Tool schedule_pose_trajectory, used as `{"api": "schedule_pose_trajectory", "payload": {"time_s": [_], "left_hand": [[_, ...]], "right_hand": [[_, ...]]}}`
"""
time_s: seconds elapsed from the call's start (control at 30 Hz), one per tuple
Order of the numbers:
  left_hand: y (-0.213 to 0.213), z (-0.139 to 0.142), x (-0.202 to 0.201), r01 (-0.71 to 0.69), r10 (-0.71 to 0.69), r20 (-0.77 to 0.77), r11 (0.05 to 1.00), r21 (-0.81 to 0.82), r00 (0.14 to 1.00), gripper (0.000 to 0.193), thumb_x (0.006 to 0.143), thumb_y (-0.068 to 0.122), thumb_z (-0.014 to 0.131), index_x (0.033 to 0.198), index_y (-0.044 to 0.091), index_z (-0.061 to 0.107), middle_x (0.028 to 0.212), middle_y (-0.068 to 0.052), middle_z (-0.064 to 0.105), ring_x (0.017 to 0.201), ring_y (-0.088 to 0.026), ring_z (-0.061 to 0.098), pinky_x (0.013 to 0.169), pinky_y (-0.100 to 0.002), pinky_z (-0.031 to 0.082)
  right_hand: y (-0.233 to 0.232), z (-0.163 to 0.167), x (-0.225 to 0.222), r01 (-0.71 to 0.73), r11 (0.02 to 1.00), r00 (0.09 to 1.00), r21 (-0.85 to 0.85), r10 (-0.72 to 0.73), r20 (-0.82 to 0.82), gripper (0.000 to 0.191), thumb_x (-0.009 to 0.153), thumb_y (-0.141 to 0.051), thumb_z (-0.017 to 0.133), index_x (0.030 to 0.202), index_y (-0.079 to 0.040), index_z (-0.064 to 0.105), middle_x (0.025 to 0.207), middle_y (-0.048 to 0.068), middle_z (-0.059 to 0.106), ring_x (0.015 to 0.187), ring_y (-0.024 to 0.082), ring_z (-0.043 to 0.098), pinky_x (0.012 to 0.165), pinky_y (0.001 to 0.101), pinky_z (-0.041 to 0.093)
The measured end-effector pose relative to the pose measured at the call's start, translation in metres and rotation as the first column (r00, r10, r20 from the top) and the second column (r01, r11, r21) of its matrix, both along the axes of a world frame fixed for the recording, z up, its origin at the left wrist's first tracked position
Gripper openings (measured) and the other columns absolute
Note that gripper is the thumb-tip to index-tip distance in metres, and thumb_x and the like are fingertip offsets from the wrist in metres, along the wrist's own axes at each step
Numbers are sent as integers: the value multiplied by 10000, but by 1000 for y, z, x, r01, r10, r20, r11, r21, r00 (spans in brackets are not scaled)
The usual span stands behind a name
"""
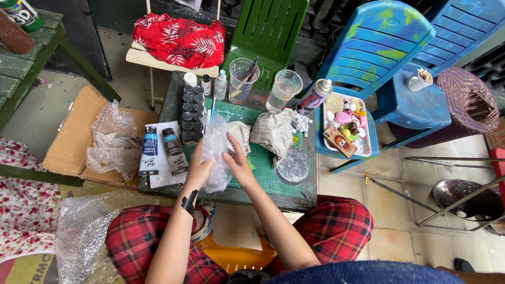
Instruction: The person unwraps bubble wrap and newspaper from a small white plaster figurine at a low craft table, then holds the figurine and scrapes and sands its surface with a small handheld tool, turning the figurine to work different sides.
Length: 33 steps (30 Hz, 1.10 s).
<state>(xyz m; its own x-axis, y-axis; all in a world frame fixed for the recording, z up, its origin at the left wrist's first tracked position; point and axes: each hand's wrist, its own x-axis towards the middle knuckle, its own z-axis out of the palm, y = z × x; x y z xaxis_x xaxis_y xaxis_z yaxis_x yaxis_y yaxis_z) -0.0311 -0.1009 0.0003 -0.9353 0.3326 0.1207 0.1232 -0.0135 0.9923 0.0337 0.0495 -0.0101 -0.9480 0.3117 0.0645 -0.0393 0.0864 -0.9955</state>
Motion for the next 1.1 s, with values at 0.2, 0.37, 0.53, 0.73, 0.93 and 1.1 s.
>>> {"api": "schedule_pose_trajectory", "payload": {"time_s": [0.2,0.37,0.53,0.73,0.93,1.1], "left_hand": [[-28,71,50,327,-329,-110,944,-38,938,1025,880,125,760,1651,83,86,1671,-237,175,1559,-393,204,1232,-490,224],[-76,127,67,-67,-98,-426,932,-357,899,933,635,61,861,1467,209,466,1610,-205,220,1439,-424,376,1101,-487,461],[-144,88,21,-423,105,-624,819,-388,774,709,696,-51,805,1345,181,638,1599,-75,389,1460,-366,471,1176,-466,487],[-180,-10,-36,-639,463,-468,685,-350,753,656,722,-115,742,1322,51,533,1612,-202,294,1469,-457,395,1173,-481,408],[-168,-74,-85,-392,334,-272,373,-841,902,618,940,12,569,1497,241,433,1749,-105,139,1467,-456,338,1181,-566,346],[-164,-89,-105,-91,286,-23,227,-970,958,591,1006,338,497,1579,388,361,1685,-70,197,1504,-534,219,1135,-684,261]], "right_hand": [[29,-10,-12,-273,927,954,-259,225,-199,510,973,-36,693,1449,1,512,1410,113,607,1283,190,577,1085,348,481],[-18,-15,-53,-342,936,937,-86,332,-112,461,949,-34,705,1392,-9,577,1303,130,654,1157,172,649,1005,337,555],[-91,28,-103,-653,757,741,-20,643,194,476,1028,-178,674,1486,-77,591,1220,169,714,1019,160,616,890,351,530],[-117,74,-107,-600,739,795,306,592,131,446,988,-207,673,1419,-157,567,1369,80,681,1122,263,710,956,355,552],[-135,67,-134,-389,597,840,701,542,5,541,878,-91,695,1402,-134,565,1370,127,641,1312,373,578,1115,473,452],[-157,51,-166,-469,471,790,747,603,115,639,773,7,636,1395,-123,567,1423,138,597,1350,412,507,1128,500,386]]}}
